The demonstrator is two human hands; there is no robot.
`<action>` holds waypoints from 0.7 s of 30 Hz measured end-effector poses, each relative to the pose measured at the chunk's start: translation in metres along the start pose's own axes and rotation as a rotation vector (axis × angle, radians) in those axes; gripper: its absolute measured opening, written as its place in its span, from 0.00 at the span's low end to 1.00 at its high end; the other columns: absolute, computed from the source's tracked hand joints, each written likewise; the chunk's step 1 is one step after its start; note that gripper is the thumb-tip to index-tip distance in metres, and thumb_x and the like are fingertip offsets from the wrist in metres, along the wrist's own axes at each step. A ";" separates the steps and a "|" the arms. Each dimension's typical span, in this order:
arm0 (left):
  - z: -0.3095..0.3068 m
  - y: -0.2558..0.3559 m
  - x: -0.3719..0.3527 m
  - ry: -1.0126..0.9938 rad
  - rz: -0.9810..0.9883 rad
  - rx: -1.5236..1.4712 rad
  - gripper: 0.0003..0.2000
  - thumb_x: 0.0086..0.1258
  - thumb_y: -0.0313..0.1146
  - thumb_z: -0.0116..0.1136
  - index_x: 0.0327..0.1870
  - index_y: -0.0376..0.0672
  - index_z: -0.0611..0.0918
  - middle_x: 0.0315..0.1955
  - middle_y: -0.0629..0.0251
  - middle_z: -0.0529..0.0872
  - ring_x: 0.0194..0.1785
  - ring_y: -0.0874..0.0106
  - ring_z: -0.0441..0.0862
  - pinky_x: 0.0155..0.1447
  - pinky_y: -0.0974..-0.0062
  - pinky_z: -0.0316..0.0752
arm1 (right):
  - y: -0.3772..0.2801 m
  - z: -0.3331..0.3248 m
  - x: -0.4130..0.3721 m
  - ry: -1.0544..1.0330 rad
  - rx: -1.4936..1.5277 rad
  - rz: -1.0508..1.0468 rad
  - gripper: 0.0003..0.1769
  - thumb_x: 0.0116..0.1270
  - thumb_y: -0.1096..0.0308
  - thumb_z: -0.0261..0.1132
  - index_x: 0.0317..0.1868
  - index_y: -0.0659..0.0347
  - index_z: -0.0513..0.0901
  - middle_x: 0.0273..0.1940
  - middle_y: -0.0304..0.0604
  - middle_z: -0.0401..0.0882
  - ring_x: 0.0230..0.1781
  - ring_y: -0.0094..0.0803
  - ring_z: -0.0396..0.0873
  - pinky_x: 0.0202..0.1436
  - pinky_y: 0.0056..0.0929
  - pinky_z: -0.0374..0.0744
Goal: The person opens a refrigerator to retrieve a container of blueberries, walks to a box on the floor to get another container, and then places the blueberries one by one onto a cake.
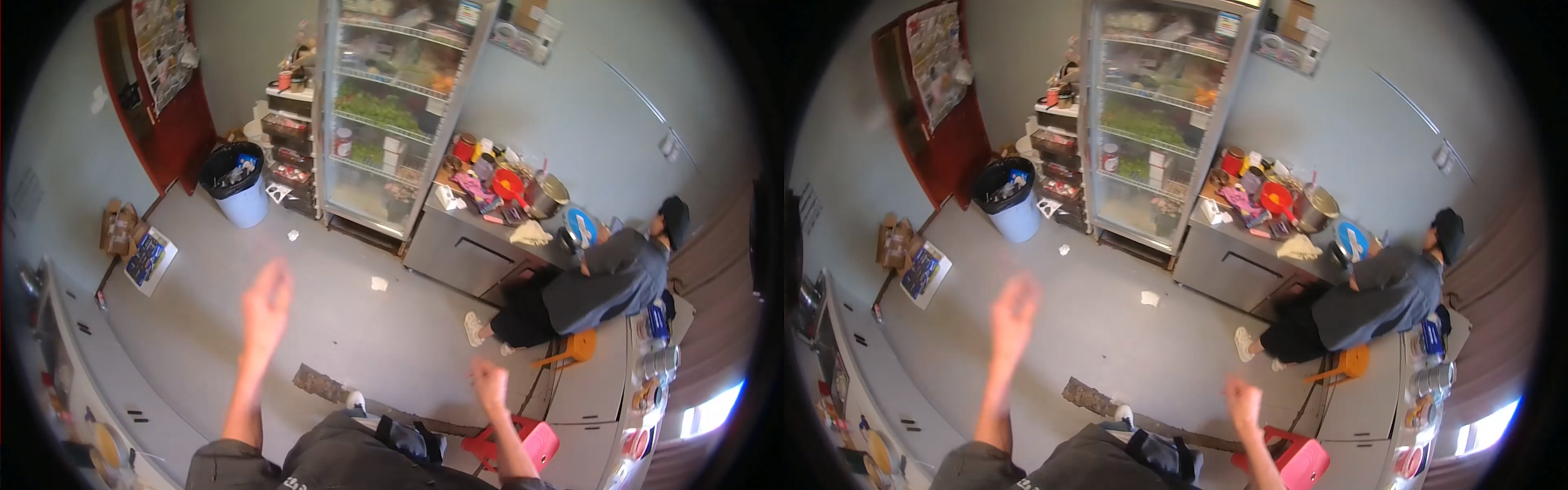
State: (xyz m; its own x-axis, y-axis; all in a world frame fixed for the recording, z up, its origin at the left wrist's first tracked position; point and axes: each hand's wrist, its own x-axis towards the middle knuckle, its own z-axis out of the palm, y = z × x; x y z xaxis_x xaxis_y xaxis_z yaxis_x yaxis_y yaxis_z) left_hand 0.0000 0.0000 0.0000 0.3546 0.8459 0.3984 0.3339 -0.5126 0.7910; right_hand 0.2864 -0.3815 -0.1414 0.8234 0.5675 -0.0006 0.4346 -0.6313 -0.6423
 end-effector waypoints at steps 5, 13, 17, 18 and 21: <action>0.061 -0.335 -0.285 -0.998 -0.522 0.592 0.16 0.74 0.43 0.54 0.48 0.39 0.85 0.46 0.44 0.88 0.53 0.45 0.85 0.55 0.46 0.80 | 0.018 0.134 0.004 -0.389 0.065 0.066 0.14 0.76 0.59 0.65 0.47 0.58 0.92 0.31 0.43 0.92 0.25 0.27 0.88 0.34 0.31 0.86; 0.001 -0.366 -0.416 -0.922 -1.203 0.355 0.20 0.74 0.47 0.56 0.49 0.37 0.87 0.48 0.42 0.88 0.53 0.46 0.86 0.57 0.49 0.80 | 0.011 0.222 0.116 -0.686 -0.062 0.184 0.16 0.72 0.55 0.66 0.46 0.55 0.94 0.33 0.38 0.93 0.27 0.24 0.89 0.38 0.29 0.87; 0.053 -0.403 -0.360 -0.718 -1.019 0.259 0.21 0.75 0.48 0.57 0.51 0.37 0.87 0.46 0.43 0.89 0.50 0.46 0.87 0.55 0.51 0.81 | -0.051 0.290 0.263 -0.552 0.098 0.124 0.13 0.72 0.61 0.66 0.42 0.60 0.94 0.30 0.39 0.92 0.24 0.22 0.85 0.31 0.27 0.84; 0.072 -0.422 -0.337 -0.622 -0.959 0.238 0.21 0.75 0.48 0.57 0.51 0.36 0.87 0.46 0.43 0.89 0.49 0.47 0.88 0.55 0.51 0.82 | -0.081 0.303 0.310 -0.500 0.115 0.060 0.13 0.71 0.63 0.66 0.42 0.61 0.94 0.29 0.40 0.91 0.23 0.23 0.85 0.29 0.27 0.82; 0.103 -0.426 -0.175 -0.209 -1.148 -0.121 0.15 0.76 0.35 0.60 0.53 0.32 0.86 0.37 0.49 0.92 0.39 0.58 0.92 0.45 0.63 0.86 | -0.214 0.315 0.433 -0.335 0.359 0.016 0.15 0.73 0.63 0.63 0.38 0.65 0.92 0.26 0.40 0.88 0.21 0.23 0.81 0.26 0.27 0.79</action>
State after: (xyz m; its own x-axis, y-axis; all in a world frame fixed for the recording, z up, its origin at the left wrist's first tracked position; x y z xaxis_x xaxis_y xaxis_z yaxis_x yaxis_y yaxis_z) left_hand -0.1139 0.0552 -0.4542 0.0396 0.7566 -0.6527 0.4700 0.5623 0.6804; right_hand 0.4352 0.1657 -0.2453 0.6410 0.7349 -0.2215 0.2210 -0.4530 -0.8637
